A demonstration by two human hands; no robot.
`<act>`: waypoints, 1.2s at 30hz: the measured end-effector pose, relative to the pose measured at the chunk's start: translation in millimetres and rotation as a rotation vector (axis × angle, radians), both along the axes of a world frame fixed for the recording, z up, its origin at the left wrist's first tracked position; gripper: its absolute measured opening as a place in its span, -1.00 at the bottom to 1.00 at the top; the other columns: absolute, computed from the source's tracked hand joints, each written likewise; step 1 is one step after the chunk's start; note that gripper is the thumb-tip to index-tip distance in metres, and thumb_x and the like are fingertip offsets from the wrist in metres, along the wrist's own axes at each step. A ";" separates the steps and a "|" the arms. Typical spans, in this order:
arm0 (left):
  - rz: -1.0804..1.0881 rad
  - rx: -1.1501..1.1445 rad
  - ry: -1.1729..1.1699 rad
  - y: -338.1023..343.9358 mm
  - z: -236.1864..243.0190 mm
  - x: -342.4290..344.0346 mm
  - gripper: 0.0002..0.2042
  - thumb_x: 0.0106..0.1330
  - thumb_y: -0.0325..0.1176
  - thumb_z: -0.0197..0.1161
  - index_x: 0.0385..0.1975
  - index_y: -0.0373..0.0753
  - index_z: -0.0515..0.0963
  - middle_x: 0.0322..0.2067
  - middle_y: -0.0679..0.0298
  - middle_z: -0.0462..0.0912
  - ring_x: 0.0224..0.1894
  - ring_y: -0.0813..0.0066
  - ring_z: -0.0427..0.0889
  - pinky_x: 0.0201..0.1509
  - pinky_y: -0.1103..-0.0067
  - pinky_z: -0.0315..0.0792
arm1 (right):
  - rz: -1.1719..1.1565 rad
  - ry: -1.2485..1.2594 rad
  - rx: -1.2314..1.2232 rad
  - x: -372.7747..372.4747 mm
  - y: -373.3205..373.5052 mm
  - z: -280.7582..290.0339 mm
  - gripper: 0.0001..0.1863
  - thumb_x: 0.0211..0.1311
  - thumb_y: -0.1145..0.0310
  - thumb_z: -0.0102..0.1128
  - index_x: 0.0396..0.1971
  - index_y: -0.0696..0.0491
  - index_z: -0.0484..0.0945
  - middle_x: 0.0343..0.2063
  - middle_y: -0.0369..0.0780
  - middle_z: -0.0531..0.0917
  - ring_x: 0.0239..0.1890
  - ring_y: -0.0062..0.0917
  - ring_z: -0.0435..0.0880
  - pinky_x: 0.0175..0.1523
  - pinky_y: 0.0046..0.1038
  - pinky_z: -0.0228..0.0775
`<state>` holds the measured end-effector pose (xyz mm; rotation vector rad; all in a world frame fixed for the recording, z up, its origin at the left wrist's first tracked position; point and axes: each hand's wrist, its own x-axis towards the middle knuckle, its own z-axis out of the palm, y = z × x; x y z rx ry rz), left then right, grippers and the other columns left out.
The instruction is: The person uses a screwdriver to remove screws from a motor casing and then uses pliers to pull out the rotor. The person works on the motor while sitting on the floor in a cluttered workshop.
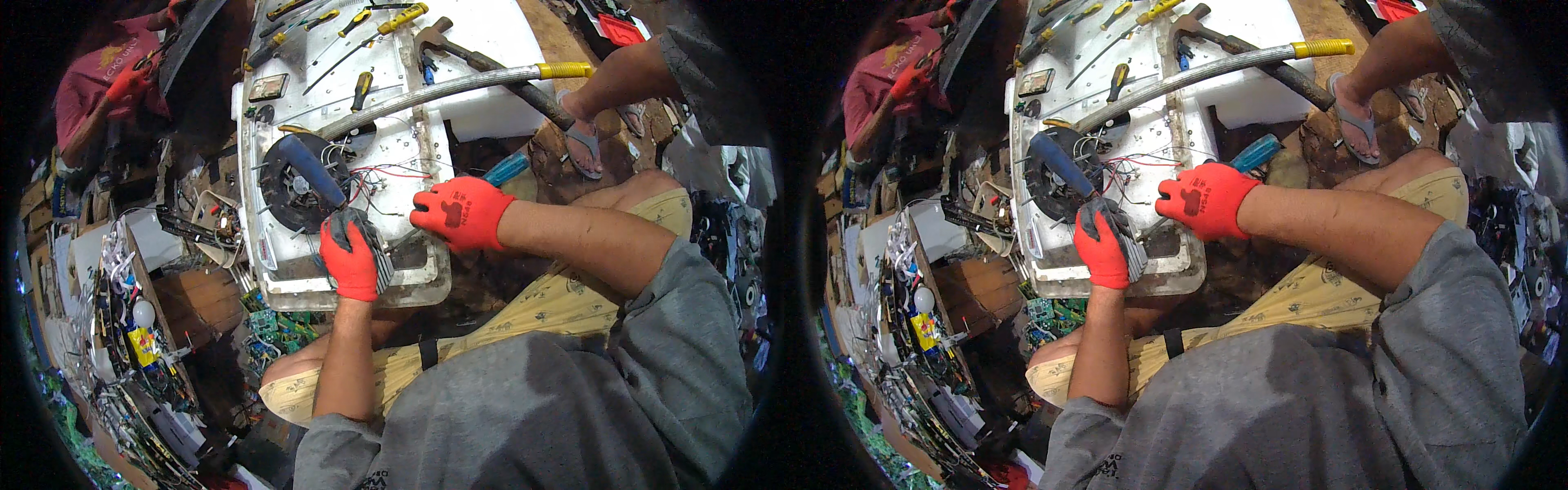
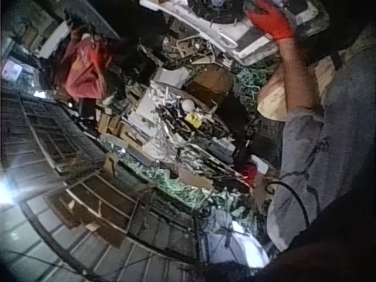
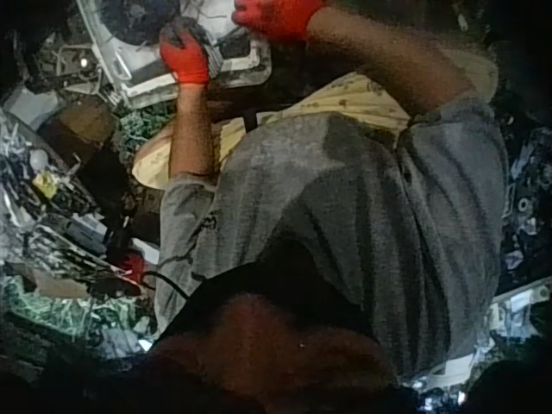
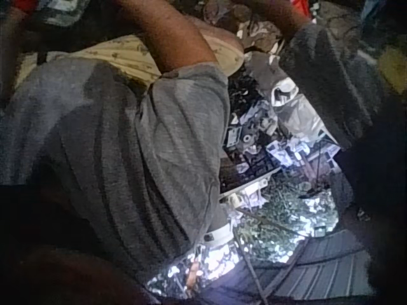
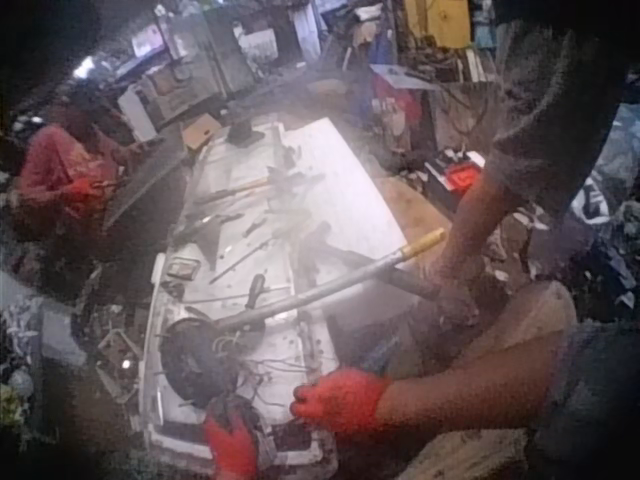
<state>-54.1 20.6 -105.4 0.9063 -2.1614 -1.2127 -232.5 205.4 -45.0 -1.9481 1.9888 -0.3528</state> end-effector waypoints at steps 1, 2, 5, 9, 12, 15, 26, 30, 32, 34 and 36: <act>-0.018 -0.076 0.018 -0.5 -0.9 0.4 -0.79 0.40 -0.35 0.11 -0.16 -0.39 0.52 -0.27 0.09 0.61 -0.23 0.22 0.60 -0.09 0.43 0.44 | -0.012 -0.009 0.036 2.9 -0.9 0.9 -0.71 0.03 0.30 0.21 -0.19 -0.02 0.57 -0.18 -0.20 0.59 -0.09 -0.30 0.64 -0.15 -0.20 0.54; -0.036 -0.150 0.037 -0.6 -1.3 -0.7 -0.81 0.44 -0.34 0.07 -0.19 -0.35 0.52 -0.35 0.20 0.60 -0.32 0.39 0.57 -0.18 0.50 0.43 | -0.022 -0.016 0.074 6.3 -1.5 1.5 -0.73 0.05 0.29 0.20 -0.20 -0.02 0.59 -0.19 -0.20 0.60 -0.09 -0.30 0.64 -0.13 -0.20 0.53; -0.043 -0.248 0.063 0.0 -0.6 -2.2 -0.82 0.48 -0.34 0.04 -0.22 -0.31 0.51 -0.41 0.29 0.60 -0.37 0.52 0.55 -0.22 0.55 0.43 | -0.034 0.001 0.092 12.1 -4.7 -1.2 -0.78 0.08 0.29 0.18 -0.25 -0.02 0.61 -0.23 -0.20 0.63 -0.10 -0.30 0.64 -0.10 -0.21 0.52; -0.028 -0.198 0.062 0.7 -0.2 -1.6 -0.82 0.47 -0.35 0.04 -0.21 -0.33 0.52 -0.35 0.24 0.63 -0.30 0.46 0.57 -0.13 0.51 0.44 | 0.002 0.091 -0.066 21.9 -4.3 2.3 -0.82 0.13 0.32 0.15 -0.27 -0.03 0.62 -0.25 -0.21 0.63 -0.13 -0.31 0.64 -0.08 -0.25 0.51; -0.020 -0.117 0.049 0.1 0.7 0.0 -0.81 0.47 -0.35 0.05 -0.18 -0.34 0.53 -0.34 0.22 0.64 -0.28 0.44 0.58 -0.11 0.50 0.45 | -0.008 0.144 -0.001 27.1 -8.7 -2.6 -0.67 -0.07 0.26 0.34 -0.21 -0.08 0.59 -0.22 -0.27 0.57 -0.08 -0.34 0.61 -0.11 -0.26 0.51; -0.055 -0.258 0.057 2.4 3.8 -2.2 -0.81 0.47 -0.35 0.05 -0.14 -0.34 0.53 -0.31 0.22 0.66 -0.27 0.45 0.59 -0.11 0.51 0.45 | -0.043 0.126 -0.033 29.2 -4.9 -2.5 -0.64 -0.08 0.29 0.35 -0.18 -0.12 0.58 -0.20 -0.25 0.56 -0.12 -0.32 0.63 -0.18 -0.26 0.54; -0.016 -0.098 0.034 4.3 9.0 -1.1 -0.80 0.38 -0.37 0.13 -0.15 -0.39 0.54 -0.24 0.07 0.64 -0.20 0.19 0.62 -0.07 0.40 0.46 | 0.032 0.081 0.011 16.9 -12.1 9.8 -0.63 -0.10 0.36 0.30 -0.17 -0.13 0.59 -0.15 -0.21 0.53 -0.14 -0.31 0.65 -0.22 -0.24 0.58; -0.015 -0.083 0.048 3.6 10.9 -1.5 -0.82 0.33 -0.41 0.14 -0.20 -0.38 0.57 -0.23 0.01 0.61 -0.18 0.04 0.62 -0.06 0.35 0.46 | 0.106 0.061 0.055 11.5 -15.1 18.2 -0.67 0.01 0.36 0.26 -0.14 -0.11 0.58 -0.10 -0.21 0.55 -0.10 -0.32 0.65 -0.12 -0.23 0.57; -0.016 -0.093 0.065 5.8 13.4 -3.4 -0.82 0.33 -0.41 0.14 -0.20 -0.37 0.57 -0.23 0.02 0.61 -0.18 0.05 0.62 -0.06 0.36 0.46 | 0.092 0.056 0.113 13.1 -16.9 21.2 -0.68 0.02 0.36 0.26 -0.15 -0.10 0.58 -0.09 -0.21 0.55 -0.10 -0.30 0.66 -0.12 -0.22 0.57; -0.023 -0.047 0.059 8.8 19.2 -5.2 -0.82 0.34 -0.42 0.13 -0.18 -0.36 0.57 -0.25 0.03 0.60 -0.19 0.07 0.61 -0.06 0.37 0.46 | 0.052 0.033 0.140 13.8 -16.1 17.6 -0.64 -0.02 0.36 0.29 -0.14 -0.09 0.57 -0.10 -0.20 0.54 -0.11 -0.27 0.65 -0.14 -0.22 0.56; -0.024 -0.062 0.074 7.9 19.5 -3.5 -0.82 0.35 -0.42 0.13 -0.18 -0.37 0.56 -0.26 0.03 0.60 -0.20 0.09 0.62 -0.07 0.37 0.46 | 0.000 -0.008 0.127 15.7 -16.6 15.9 -0.55 -0.11 0.35 0.35 -0.10 -0.09 0.54 -0.11 -0.19 0.53 -0.11 -0.23 0.64 -0.15 -0.22 0.55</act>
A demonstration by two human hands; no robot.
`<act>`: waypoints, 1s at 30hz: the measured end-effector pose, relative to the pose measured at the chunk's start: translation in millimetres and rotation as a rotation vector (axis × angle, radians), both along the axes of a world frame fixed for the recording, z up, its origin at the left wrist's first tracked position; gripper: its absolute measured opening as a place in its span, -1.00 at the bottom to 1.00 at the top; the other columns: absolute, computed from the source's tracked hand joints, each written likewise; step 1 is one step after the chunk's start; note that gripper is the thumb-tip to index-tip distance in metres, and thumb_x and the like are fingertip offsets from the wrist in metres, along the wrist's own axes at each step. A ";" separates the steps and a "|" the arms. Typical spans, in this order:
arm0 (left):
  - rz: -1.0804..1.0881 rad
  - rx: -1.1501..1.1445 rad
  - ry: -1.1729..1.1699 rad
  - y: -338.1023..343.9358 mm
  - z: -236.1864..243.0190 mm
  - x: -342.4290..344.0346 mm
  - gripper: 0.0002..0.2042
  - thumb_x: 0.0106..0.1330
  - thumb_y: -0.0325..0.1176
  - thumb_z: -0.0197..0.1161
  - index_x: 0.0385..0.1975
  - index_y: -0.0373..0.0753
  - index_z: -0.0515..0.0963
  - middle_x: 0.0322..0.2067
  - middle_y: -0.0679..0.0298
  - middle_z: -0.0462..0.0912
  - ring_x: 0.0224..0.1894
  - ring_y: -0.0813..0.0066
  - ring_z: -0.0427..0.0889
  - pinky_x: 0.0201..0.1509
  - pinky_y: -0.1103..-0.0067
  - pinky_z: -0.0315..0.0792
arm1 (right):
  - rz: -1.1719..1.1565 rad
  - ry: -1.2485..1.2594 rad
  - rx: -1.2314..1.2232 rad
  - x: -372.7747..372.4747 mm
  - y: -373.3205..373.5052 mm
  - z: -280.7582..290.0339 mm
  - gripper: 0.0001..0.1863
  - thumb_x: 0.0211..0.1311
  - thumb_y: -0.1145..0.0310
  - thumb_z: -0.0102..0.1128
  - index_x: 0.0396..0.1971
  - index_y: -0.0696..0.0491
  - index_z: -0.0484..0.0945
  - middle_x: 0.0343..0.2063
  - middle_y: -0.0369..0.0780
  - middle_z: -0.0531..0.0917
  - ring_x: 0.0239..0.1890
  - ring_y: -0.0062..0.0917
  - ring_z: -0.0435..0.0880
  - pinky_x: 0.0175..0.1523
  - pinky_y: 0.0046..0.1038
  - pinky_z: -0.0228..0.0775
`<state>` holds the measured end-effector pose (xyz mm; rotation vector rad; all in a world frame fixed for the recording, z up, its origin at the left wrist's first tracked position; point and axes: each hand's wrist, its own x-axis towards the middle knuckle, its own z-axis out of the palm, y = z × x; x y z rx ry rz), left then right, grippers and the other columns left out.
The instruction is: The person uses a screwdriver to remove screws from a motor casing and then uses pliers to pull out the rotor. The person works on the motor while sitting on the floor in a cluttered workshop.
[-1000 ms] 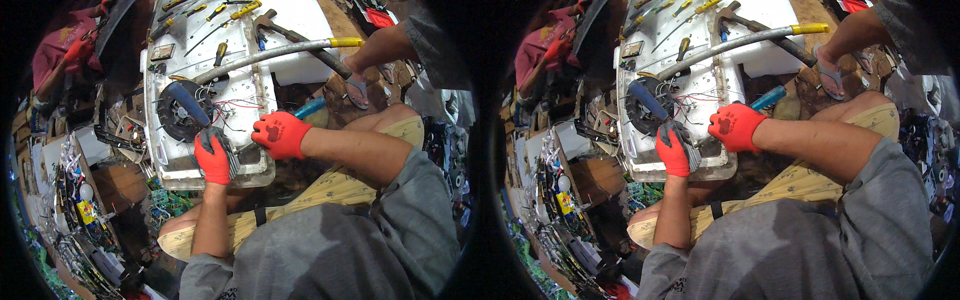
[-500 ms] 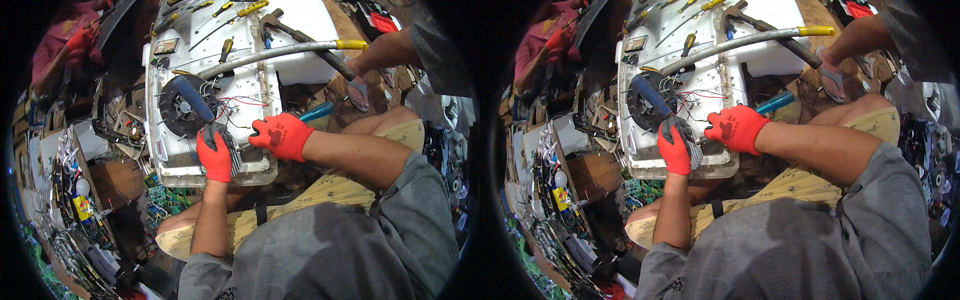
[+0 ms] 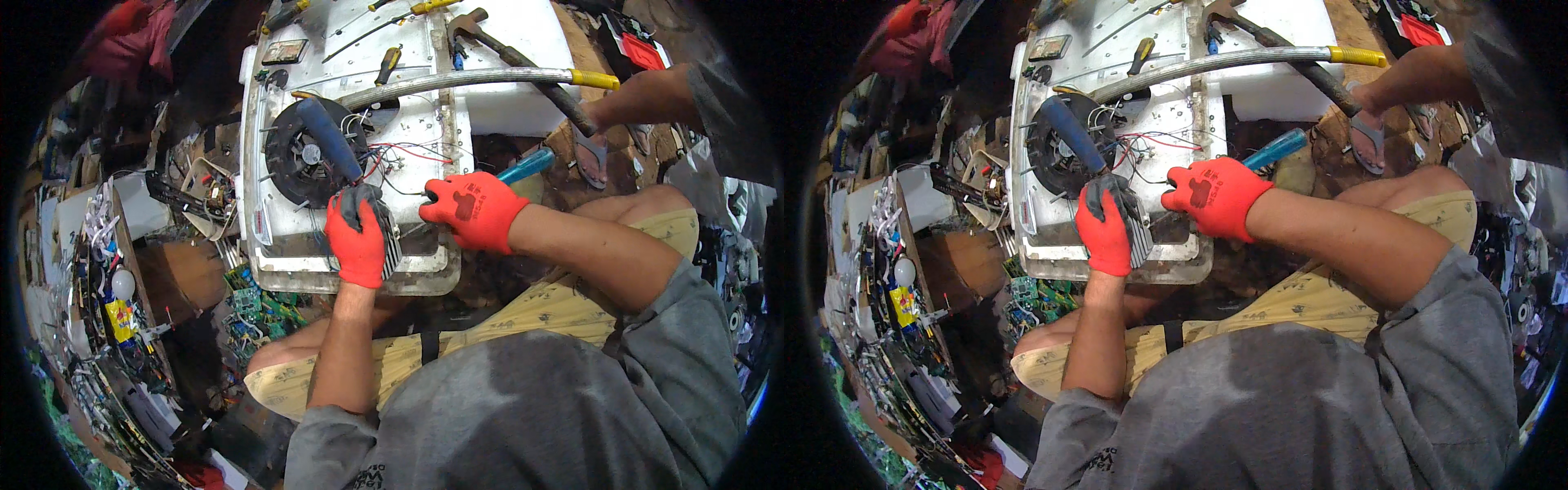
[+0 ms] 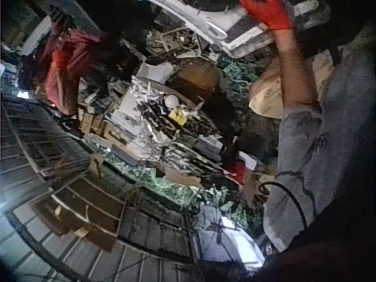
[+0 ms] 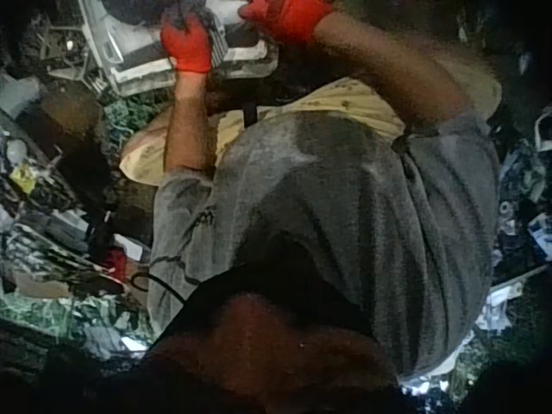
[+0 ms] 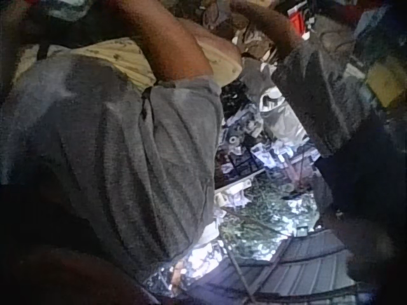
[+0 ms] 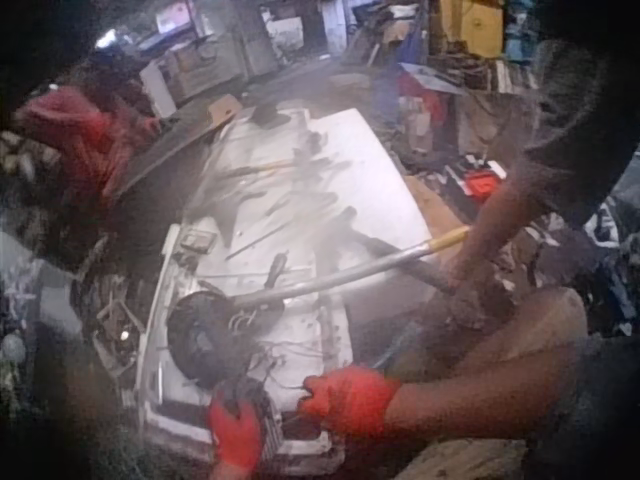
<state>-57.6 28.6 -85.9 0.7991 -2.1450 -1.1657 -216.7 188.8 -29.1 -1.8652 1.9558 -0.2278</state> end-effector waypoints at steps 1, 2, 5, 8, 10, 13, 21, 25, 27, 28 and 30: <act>-0.001 -0.007 0.008 -0.5 0.1 0.9 -0.82 0.35 -0.41 0.13 -0.18 -0.37 0.56 -0.26 0.04 0.60 -0.20 0.10 0.62 -0.07 0.37 0.46 | -0.005 -0.013 0.038 0.4 0.0 0.0 -0.55 -0.08 0.33 0.34 -0.08 -0.09 0.52 -0.12 -0.18 0.53 -0.12 -0.21 0.64 -0.14 -0.20 0.55; -0.007 -0.012 0.003 -0.3 1.0 0.5 -0.82 0.35 -0.41 0.13 -0.18 -0.37 0.56 -0.26 0.04 0.61 -0.20 0.10 0.62 -0.07 0.37 0.46 | -0.014 -0.025 0.078 -0.1 -0.8 7.6 -0.54 -0.04 0.31 0.33 -0.05 -0.09 0.50 -0.13 -0.17 0.54 -0.12 -0.20 0.65 -0.14 -0.19 0.54; -0.015 -0.026 -0.008 0.4 3.0 -0.6 -0.82 0.36 -0.41 0.12 -0.18 -0.38 0.56 -0.26 0.04 0.62 -0.22 0.12 0.63 -0.08 0.38 0.47 | -0.062 -0.120 0.109 5.4 -3.0 3.7 -0.55 0.07 0.24 0.29 0.00 -0.05 0.46 -0.15 -0.13 0.56 -0.14 -0.16 0.66 -0.10 -0.16 0.52; -0.003 0.005 0.009 0.4 1.0 -0.6 -0.82 0.37 -0.40 0.13 -0.17 -0.37 0.56 -0.26 0.06 0.63 -0.23 0.19 0.64 -0.09 0.40 0.47 | -0.092 -0.143 0.105 18.6 -7.0 -0.1 -0.58 0.17 0.18 0.24 0.01 -0.01 0.45 -0.16 -0.11 0.60 -0.14 -0.16 0.67 -0.06 -0.16 0.50; 0.002 0.091 0.048 -2.0 -2.8 2.7 -0.82 0.38 -0.40 0.13 -0.17 -0.37 0.55 -0.26 0.08 0.64 -0.23 0.24 0.63 -0.09 0.42 0.47 | -0.133 -0.167 0.120 26.9 -13.4 -2.3 -0.58 0.20 0.15 0.22 -0.01 0.05 0.46 -0.16 -0.07 0.63 -0.12 -0.15 0.67 -0.01 -0.17 0.49; -0.012 0.143 0.023 -3.1 -2.1 2.9 -0.81 0.38 -0.40 0.13 -0.16 -0.38 0.54 -0.25 0.09 0.65 -0.22 0.30 0.63 -0.08 0.43 0.47 | -0.180 -0.260 0.140 27.9 -18.5 -12.9 -0.60 0.17 0.15 0.24 -0.06 0.05 0.50 -0.19 -0.05 0.65 -0.11 -0.14 0.66 0.01 -0.16 0.47; -0.017 0.134 0.039 -13.6 -17.8 8.7 -0.77 0.36 -0.40 0.15 -0.10 -0.40 0.54 -0.23 0.04 0.65 -0.18 0.22 0.64 -0.03 0.42 0.47 | -0.204 -0.257 0.084 43.0 -28.4 -13.8 -0.66 0.10 0.22 0.26 -0.16 0.05 0.51 -0.24 -0.06 0.65 -0.11 -0.13 0.66 -0.01 -0.16 0.48; -0.039 0.109 0.036 -13.0 -17.0 6.2 -0.79 0.35 -0.40 0.16 -0.12 -0.38 0.55 -0.23 0.04 0.65 -0.19 0.20 0.65 -0.04 0.42 0.47 | -0.235 -0.281 0.084 45.6 -30.0 -14.2 -0.65 0.05 0.25 0.28 -0.16 0.04 0.50 -0.25 -0.08 0.64 -0.11 -0.15 0.66 -0.05 -0.16 0.49; -0.043 0.118 0.036 -11.1 -12.6 4.4 -0.79 0.34 -0.40 0.16 -0.13 -0.38 0.56 -0.24 0.04 0.65 -0.19 0.18 0.65 -0.05 0.42 0.47 | -0.240 -0.293 0.000 44.1 -28.4 -17.8 -0.65 0.03 0.27 0.29 -0.16 0.04 0.50 -0.24 -0.09 0.62 -0.12 -0.15 0.66 -0.06 -0.16 0.49; -0.036 0.130 0.034 -9.6 -10.6 3.4 -0.80 0.34 -0.41 0.16 -0.13 -0.37 0.56 -0.24 0.04 0.65 -0.19 0.17 0.65 -0.05 0.42 0.47 | -0.242 -0.298 -0.042 43.4 -27.1 -19.4 -0.64 0.02 0.28 0.29 -0.16 0.04 0.49 -0.24 -0.09 0.62 -0.12 -0.15 0.66 -0.07 -0.16 0.50; -0.023 0.138 0.026 -8.4 -11.3 7.1 -0.79 0.34 -0.40 0.17 -0.13 -0.37 0.56 -0.23 0.03 0.65 -0.19 0.15 0.65 -0.05 0.41 0.48 | -0.249 -0.226 -0.039 48.3 -26.1 -18.7 -0.63 0.01 0.28 0.31 -0.16 0.04 0.49 -0.23 -0.10 0.60 -0.13 -0.15 0.66 -0.09 -0.15 0.50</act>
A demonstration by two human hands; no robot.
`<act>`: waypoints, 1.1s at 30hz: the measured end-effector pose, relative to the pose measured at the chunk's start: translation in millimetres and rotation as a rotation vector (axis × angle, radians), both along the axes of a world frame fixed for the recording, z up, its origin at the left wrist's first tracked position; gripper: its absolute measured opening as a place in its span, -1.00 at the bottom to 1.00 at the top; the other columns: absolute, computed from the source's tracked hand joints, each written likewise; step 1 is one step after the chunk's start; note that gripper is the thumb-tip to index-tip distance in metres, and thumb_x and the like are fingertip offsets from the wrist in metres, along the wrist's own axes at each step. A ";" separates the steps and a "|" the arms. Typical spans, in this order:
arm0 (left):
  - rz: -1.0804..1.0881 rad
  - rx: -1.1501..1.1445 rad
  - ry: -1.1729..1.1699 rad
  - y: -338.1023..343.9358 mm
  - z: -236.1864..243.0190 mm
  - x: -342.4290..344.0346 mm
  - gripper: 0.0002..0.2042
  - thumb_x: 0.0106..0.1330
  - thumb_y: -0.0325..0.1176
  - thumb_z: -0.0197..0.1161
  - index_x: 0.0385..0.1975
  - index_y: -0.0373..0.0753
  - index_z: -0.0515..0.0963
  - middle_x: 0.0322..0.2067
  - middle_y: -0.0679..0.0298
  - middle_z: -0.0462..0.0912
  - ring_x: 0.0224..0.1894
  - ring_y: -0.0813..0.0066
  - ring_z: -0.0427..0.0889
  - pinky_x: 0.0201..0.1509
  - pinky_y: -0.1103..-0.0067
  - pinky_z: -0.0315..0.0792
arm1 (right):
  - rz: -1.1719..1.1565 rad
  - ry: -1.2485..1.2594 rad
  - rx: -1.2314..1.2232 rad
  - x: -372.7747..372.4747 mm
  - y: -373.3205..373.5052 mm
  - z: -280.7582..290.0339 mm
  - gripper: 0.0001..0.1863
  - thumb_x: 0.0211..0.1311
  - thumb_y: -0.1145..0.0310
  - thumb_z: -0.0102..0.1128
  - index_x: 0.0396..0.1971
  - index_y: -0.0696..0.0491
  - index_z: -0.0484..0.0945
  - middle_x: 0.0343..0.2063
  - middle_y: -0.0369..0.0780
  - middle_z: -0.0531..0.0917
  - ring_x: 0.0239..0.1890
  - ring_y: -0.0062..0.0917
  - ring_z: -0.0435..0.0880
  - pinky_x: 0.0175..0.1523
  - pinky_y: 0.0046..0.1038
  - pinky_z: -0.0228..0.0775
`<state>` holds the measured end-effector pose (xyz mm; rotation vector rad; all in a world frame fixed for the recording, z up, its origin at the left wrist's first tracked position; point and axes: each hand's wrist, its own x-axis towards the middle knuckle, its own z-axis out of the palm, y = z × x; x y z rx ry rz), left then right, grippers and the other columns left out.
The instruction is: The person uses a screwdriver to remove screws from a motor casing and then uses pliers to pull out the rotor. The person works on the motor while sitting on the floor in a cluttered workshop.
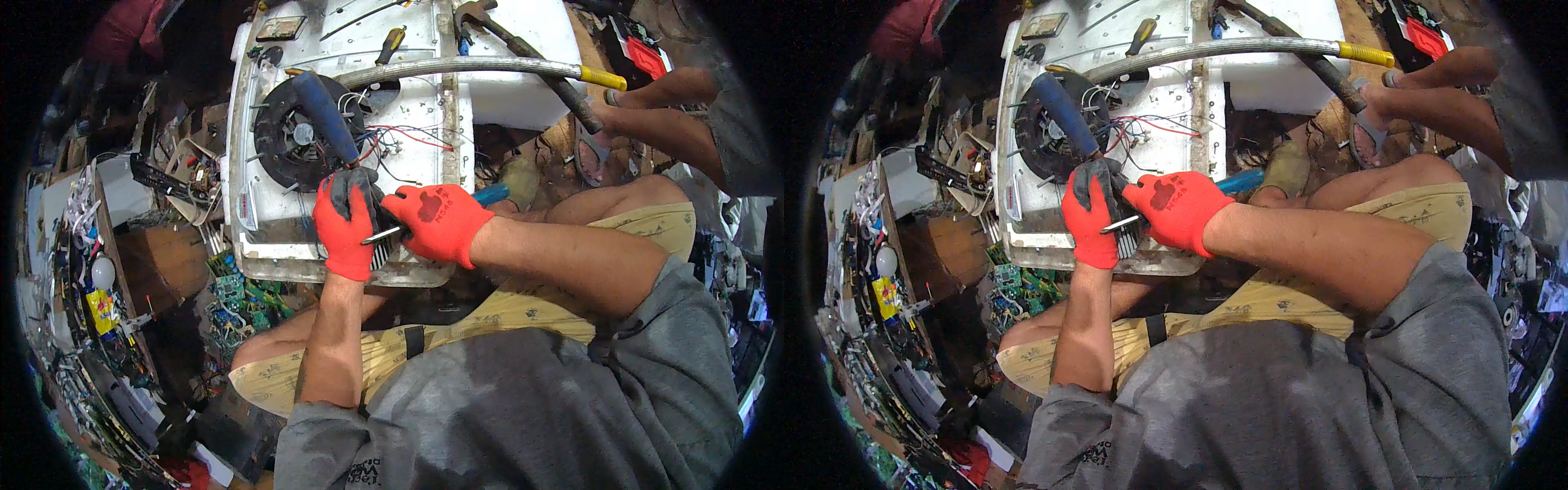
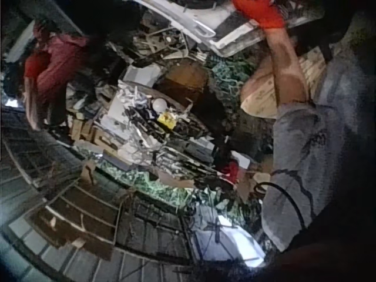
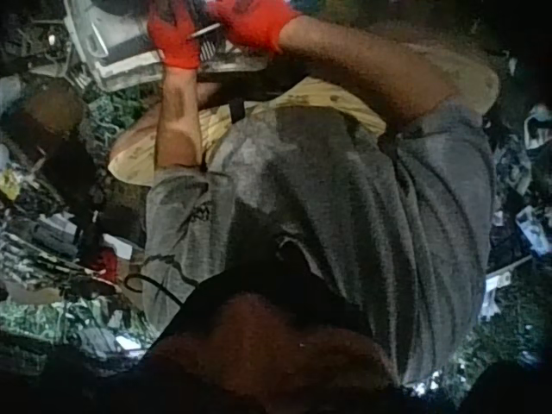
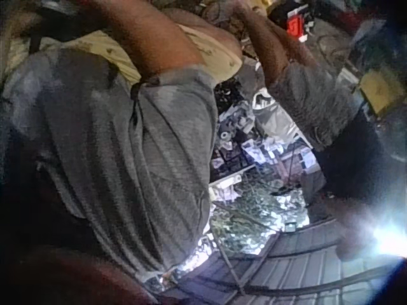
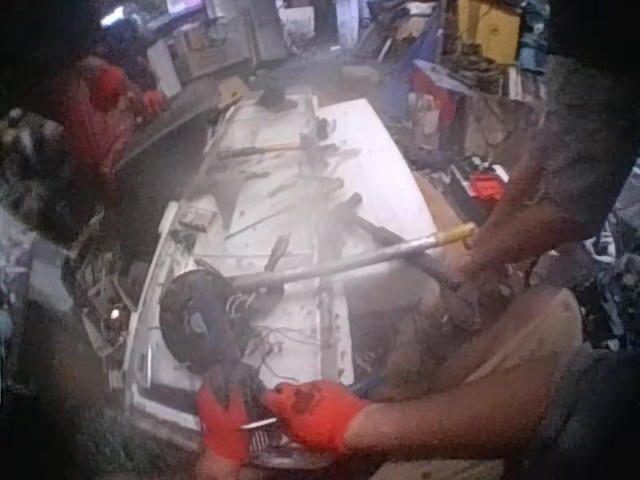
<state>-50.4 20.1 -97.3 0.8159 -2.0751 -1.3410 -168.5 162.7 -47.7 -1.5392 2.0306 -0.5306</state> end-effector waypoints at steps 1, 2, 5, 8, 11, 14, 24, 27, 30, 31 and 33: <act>0.002 -0.002 -0.003 0.0 -1.8 0.9 -0.79 0.33 -0.40 0.18 -0.12 -0.37 0.56 -0.22 0.02 0.65 -0.18 0.13 0.65 -0.05 0.40 0.48 | -0.002 0.035 0.006 2.2 0.8 0.4 -0.63 0.00 0.28 0.31 -0.16 0.04 0.48 -0.23 -0.10 0.59 -0.13 -0.15 0.65 -0.11 -0.15 0.50; 0.007 -0.010 -0.004 -2.2 -2.2 2.2 -0.78 0.33 -0.39 0.18 -0.12 -0.37 0.56 -0.21 0.01 0.65 -0.17 0.11 0.65 -0.04 0.39 0.48 | 0.018 0.059 0.001 3.7 0.5 0.0 -0.62 -0.01 0.28 0.32 -0.16 0.04 0.48 -0.22 -0.11 0.59 -0.14 -0.15 0.65 -0.12 -0.15 0.51; 0.049 -0.095 -0.026 -1.5 -6.3 3.6 -0.77 0.31 -0.37 0.21 -0.13 -0.38 0.57 -0.17 -0.02 0.64 -0.14 0.07 0.64 -0.02 0.34 0.48 | 0.072 0.097 0.004 6.5 1.4 -0.4 -0.60 -0.02 0.28 0.33 -0.15 0.04 0.47 -0.22 -0.11 0.58 -0.17 -0.15 0.65 -0.15 -0.14 0.51; 0.023 -0.062 -0.032 1.1 3.3 -3.8 -0.79 0.27 -0.37 0.23 -0.20 -0.36 0.59 -0.21 -0.03 0.62 -0.14 -0.01 0.62 -0.01 0.29 0.45 | 0.063 0.075 -0.005 3.7 0.6 -1.9 -0.70 0.06 0.33 0.22 -0.17 0.02 0.49 -0.22 -0.11 0.63 -0.14 -0.16 0.67 -0.13 -0.17 0.53; 0.034 -0.056 0.012 3.9 11.4 -7.3 -0.84 0.23 -0.39 0.20 -0.27 -0.31 0.61 -0.31 0.02 0.63 -0.16 -0.02 0.58 -0.03 0.28 0.44 | -0.031 -0.049 -0.004 1.2 -4.5 0.9 -0.66 0.02 0.33 0.26 -0.15 0.02 0.49 -0.22 -0.12 0.62 -0.13 -0.14 0.65 -0.09 -0.15 0.51; -0.014 -0.046 0.017 3.7 16.1 -10.5 -0.86 0.23 -0.42 0.15 -0.32 -0.27 0.63 -0.38 0.12 0.64 -0.16 0.06 0.56 -0.04 0.31 0.43 | -0.031 -0.038 -0.012 1.5 -3.5 -7.1 -0.59 0.01 0.31 0.28 -0.09 0.02 0.45 -0.19 -0.11 0.60 -0.12 -0.12 0.64 -0.06 -0.15 0.51; -0.028 -0.059 0.015 2.7 17.5 -8.2 -0.87 0.24 -0.42 0.14 -0.34 -0.26 0.62 -0.37 0.12 0.65 -0.21 0.03 0.55 -0.05 0.30 0.42 | 0.012 0.020 0.032 0.6 0.3 -2.4 -0.55 0.04 0.32 0.28 -0.02 0.00 0.44 -0.17 -0.08 0.58 -0.14 -0.13 0.65 -0.10 -0.15 0.52; -0.023 -0.032 0.026 4.5 18.4 -10.2 -0.87 0.23 -0.42 0.15 -0.34 -0.26 0.62 -0.37 0.12 0.65 -0.21 0.02 0.55 -0.04 0.29 0.42 | 0.004 -0.010 0.029 -0.1 -0.9 -3.9 -0.56 0.06 0.32 0.27 -0.01 -0.01 0.45 -0.17 -0.09 0.58 -0.13 -0.13 0.65 -0.09 -0.16 0.52; -0.008 -0.037 0.048 6.2 19.0 -9.1 -0.87 0.22 -0.41 0.17 -0.32 -0.26 0.62 -0.35 0.11 0.66 -0.19 0.01 0.55 -0.01 0.28 0.41 | 0.021 -0.001 0.051 -1.6 -1.4 -4.0 -0.56 0.06 0.30 0.27 -0.02 0.00 0.45 -0.15 -0.09 0.58 -0.10 -0.12 0.64 -0.06 -0.15 0.52; -0.002 -0.057 0.040 5.3 17.8 -9.1 -0.87 0.22 -0.41 0.18 -0.32 -0.26 0.62 -0.34 0.10 0.66 -0.19 0.00 0.56 0.00 0.27 0.41 | 0.005 -0.018 0.055 -2.6 -1.4 -4.2 -0.56 0.05 0.28 0.28 -0.02 0.00 0.46 -0.15 -0.09 0.59 -0.10 -0.12 0.64 -0.05 -0.15 0.51; 0.023 -0.084 0.033 5.7 16.8 -8.4 -0.87 0.22 -0.40 0.19 -0.31 -0.27 0.62 -0.34 0.08 0.66 -0.17 -0.01 0.56 0.02 0.26 0.40 | -0.022 -0.049 0.064 -5.4 -1.9 -3.5 -0.56 0.05 0.25 0.28 -0.03 0.00 0.46 -0.15 -0.08 0.59 -0.08 -0.12 0.63 -0.03 -0.14 0.51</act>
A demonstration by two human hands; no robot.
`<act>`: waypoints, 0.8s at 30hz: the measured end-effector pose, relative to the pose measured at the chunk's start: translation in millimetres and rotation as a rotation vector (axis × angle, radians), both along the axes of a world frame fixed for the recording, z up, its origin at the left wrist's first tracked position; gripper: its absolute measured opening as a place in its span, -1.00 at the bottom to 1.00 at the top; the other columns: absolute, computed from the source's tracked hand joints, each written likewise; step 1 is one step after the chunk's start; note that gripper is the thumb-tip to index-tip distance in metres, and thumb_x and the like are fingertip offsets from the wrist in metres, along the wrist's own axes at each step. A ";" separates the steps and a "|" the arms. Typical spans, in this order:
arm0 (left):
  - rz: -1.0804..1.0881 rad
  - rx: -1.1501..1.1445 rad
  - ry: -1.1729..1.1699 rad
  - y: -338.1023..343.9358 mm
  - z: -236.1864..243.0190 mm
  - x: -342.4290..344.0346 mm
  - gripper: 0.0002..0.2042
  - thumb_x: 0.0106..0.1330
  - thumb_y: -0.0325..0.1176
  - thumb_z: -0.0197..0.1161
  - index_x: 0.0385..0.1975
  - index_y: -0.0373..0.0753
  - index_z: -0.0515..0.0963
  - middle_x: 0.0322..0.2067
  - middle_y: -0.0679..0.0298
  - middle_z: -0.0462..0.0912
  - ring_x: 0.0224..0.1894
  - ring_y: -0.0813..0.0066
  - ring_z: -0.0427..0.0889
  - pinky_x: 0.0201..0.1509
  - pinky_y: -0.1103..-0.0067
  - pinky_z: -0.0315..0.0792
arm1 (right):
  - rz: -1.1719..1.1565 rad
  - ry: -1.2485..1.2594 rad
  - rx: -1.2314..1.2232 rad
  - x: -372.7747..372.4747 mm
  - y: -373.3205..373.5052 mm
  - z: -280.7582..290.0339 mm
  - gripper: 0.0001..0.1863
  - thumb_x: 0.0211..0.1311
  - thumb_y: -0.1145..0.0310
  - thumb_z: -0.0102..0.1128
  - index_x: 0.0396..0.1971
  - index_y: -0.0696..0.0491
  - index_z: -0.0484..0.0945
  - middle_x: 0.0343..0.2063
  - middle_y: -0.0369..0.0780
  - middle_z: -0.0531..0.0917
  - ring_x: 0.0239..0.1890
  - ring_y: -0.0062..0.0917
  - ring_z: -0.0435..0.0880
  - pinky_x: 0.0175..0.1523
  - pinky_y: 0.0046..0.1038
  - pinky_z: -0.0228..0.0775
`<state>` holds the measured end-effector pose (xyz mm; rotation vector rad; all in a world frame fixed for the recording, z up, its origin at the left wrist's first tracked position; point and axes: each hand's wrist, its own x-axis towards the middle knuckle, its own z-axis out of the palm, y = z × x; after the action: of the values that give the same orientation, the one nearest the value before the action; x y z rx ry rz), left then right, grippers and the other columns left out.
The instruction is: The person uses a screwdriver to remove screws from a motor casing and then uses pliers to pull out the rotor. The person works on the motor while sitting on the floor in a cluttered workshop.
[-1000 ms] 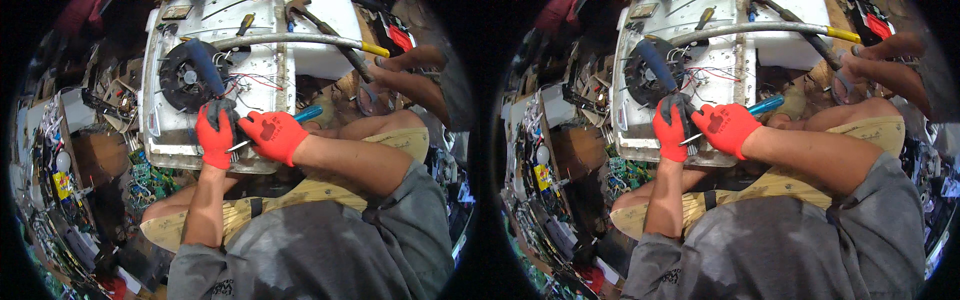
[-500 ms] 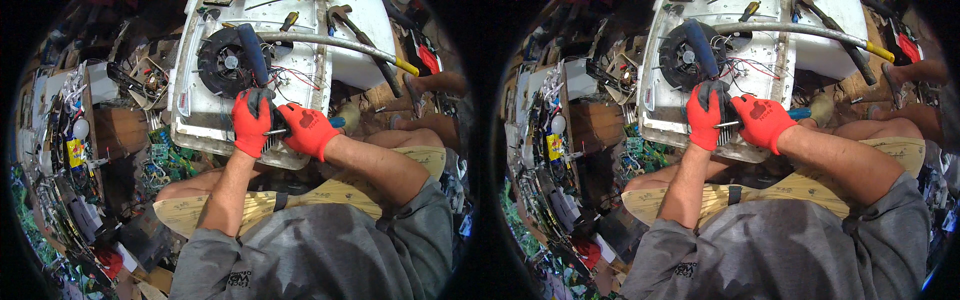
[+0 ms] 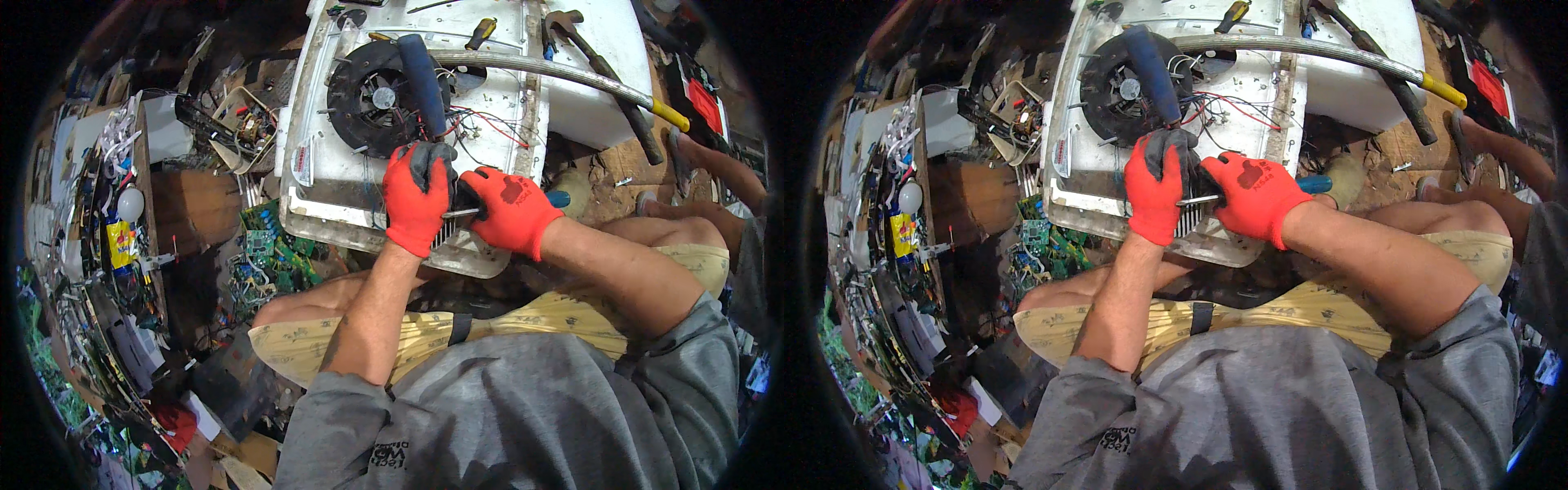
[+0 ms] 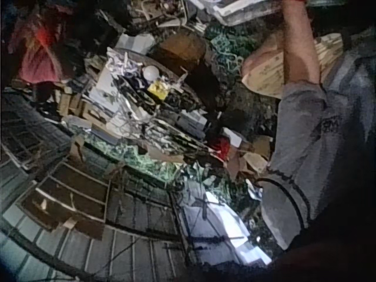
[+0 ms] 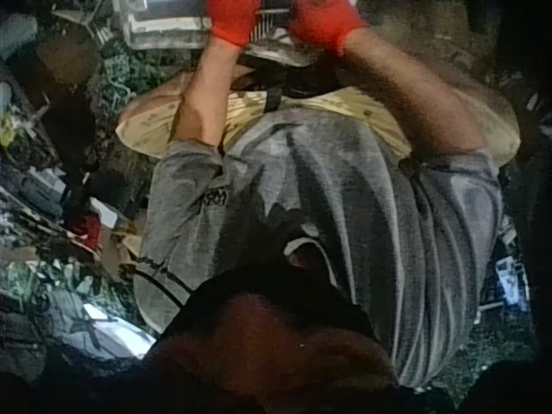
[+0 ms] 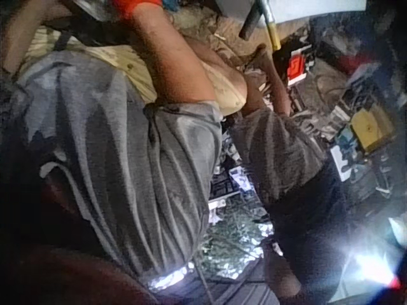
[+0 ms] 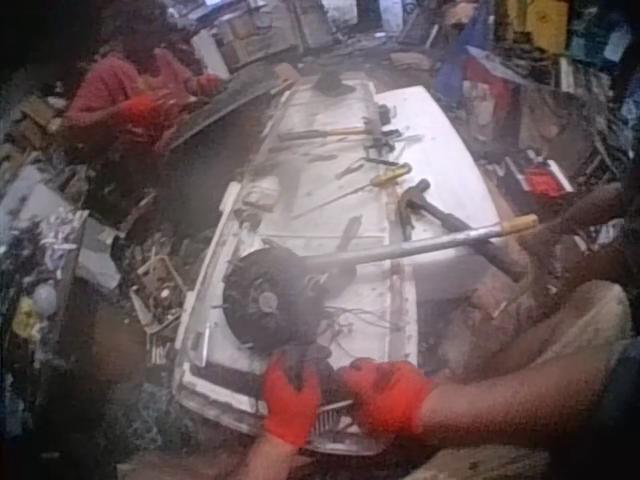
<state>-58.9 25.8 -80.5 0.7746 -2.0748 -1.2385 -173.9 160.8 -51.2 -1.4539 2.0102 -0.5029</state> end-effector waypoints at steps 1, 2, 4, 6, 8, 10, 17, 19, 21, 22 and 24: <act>0.017 -0.007 -0.001 1.3 -0.7 0.5 -0.87 0.22 -0.40 0.20 -0.31 -0.27 0.62 -0.33 0.07 0.66 -0.17 -0.02 0.56 0.03 0.26 0.40 | -0.006 -0.015 -0.018 -1.8 0.3 0.5 -0.56 0.06 0.21 0.28 -0.04 0.01 0.46 -0.16 -0.07 0.60 -0.07 -0.11 0.63 -0.02 -0.13 0.49; 0.032 -0.015 0.001 1.7 -1.1 -0.2 -0.87 0.22 -0.39 0.21 -0.31 -0.27 0.62 -0.33 0.05 0.66 -0.16 -0.03 0.56 0.04 0.26 0.40 | -0.007 -0.014 -0.014 -4.3 0.0 2.0 -0.56 0.06 0.23 0.29 -0.05 0.02 0.46 -0.17 -0.06 0.60 -0.09 -0.10 0.62 -0.03 -0.14 0.49; 0.016 -0.038 0.004 1.2 -1.5 0.0 -0.86 0.24 -0.39 0.21 -0.28 -0.28 0.61 -0.34 0.03 0.65 -0.16 -0.04 0.56 0.02 0.27 0.41 | -0.010 -0.012 -0.006 -8.8 0.0 3.4 -0.57 0.06 0.27 0.31 -0.05 0.04 0.46 -0.19 -0.06 0.60 -0.11 -0.07 0.62 -0.04 -0.15 0.48; 0.033 -0.046 0.035 0.2 -4.3 1.7 -0.85 0.27 -0.39 0.20 -0.25 -0.29 0.60 -0.35 0.04 0.65 -0.19 0.01 0.58 -0.01 0.30 0.43 | -0.023 -0.009 -0.014 -12.7 -1.0 -1.9 -0.54 0.11 0.28 0.29 0.01 0.08 0.44 -0.13 -0.03 0.61 -0.07 -0.06 0.61 0.00 -0.16 0.47; 0.075 -0.028 0.095 0.9 -5.7 1.5 -0.85 0.31 -0.39 0.19 -0.21 -0.29 0.59 -0.36 0.08 0.66 -0.23 0.10 0.62 -0.08 0.35 0.47 | -0.027 -0.045 0.001 -17.9 -2.0 -7.5 -0.53 0.13 0.28 0.27 0.04 0.09 0.43 -0.10 -0.02 0.61 -0.05 -0.05 0.60 0.02 -0.17 0.46; 0.067 0.054 0.115 4.0 -1.6 2.8 -0.85 0.36 -0.39 0.16 -0.18 -0.29 0.57 -0.38 0.14 0.66 -0.29 0.24 0.64 -0.16 0.42 0.48 | -0.060 -0.078 -0.042 -20.3 0.3 -12.7 -0.57 0.17 0.26 0.25 0.02 0.08 0.45 -0.16 0.01 0.63 -0.07 -0.03 0.61 0.00 -0.18 0.47; 0.068 0.046 0.140 0.2 11.2 3.5 -0.84 0.38 -0.42 0.16 -0.14 -0.31 0.58 -0.43 0.22 0.66 -0.37 0.51 0.61 -0.24 0.52 0.48 | -0.141 -0.100 -0.033 -26.5 0.6 -10.3 -0.66 0.20 0.22 0.22 -0.12 0.10 0.50 -0.21 0.04 0.65 -0.12 -0.01 0.64 -0.05 -0.17 0.48; 0.062 0.057 0.112 1.0 17.3 2.1 -0.84 0.34 -0.41 0.22 -0.15 -0.31 0.58 -0.44 0.23 0.67 -0.39 0.53 0.61 -0.26 0.52 0.48 | -0.151 -0.094 -0.042 -30.6 2.9 -8.9 -0.66 0.18 0.21 0.23 -0.14 0.11 0.50 -0.20 0.04 0.66 -0.12 -0.01 0.64 -0.05 -0.17 0.48; 0.072 0.092 0.084 2.1 18.9 1.5 -0.83 0.30 -0.39 0.28 -0.17 -0.30 0.59 -0.47 0.23 0.67 -0.42 0.54 0.61 -0.29 0.51 0.49 | -0.157 -0.069 -0.068 -31.0 3.1 -5.1 -0.66 0.16 0.20 0.24 -0.16 0.11 0.50 -0.20 0.04 0.66 -0.12 -0.01 0.64 -0.06 -0.17 0.48; 0.086 0.061 0.042 4.2 20.7 5.2 -0.82 0.28 -0.38 0.31 -0.19 -0.29 0.59 -0.48 0.23 0.67 -0.44 0.55 0.61 -0.30 0.51 0.49 | -0.163 -0.085 -0.037 -28.7 1.6 -3.8 -0.65 0.15 0.20 0.24 -0.16 0.10 0.50 -0.20 0.04 0.66 -0.12 -0.02 0.64 -0.04 -0.17 0.48; 0.095 -0.007 -0.014 8.0 24.7 3.7 -0.81 0.25 -0.35 0.35 -0.22 -0.28 0.59 -0.50 0.22 0.67 -0.46 0.55 0.60 -0.32 0.50 0.49 | -0.194 -0.091 0.013 -32.4 -2.5 2.4 -0.65 0.13 0.20 0.24 -0.17 0.10 0.50 -0.21 0.04 0.65 -0.10 -0.02 0.63 -0.02 -0.16 0.47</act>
<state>-55.2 33.9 -55.9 0.8705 -2.0286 -1.1766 -206.2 158.3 -48.8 -1.2118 2.0876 -0.6248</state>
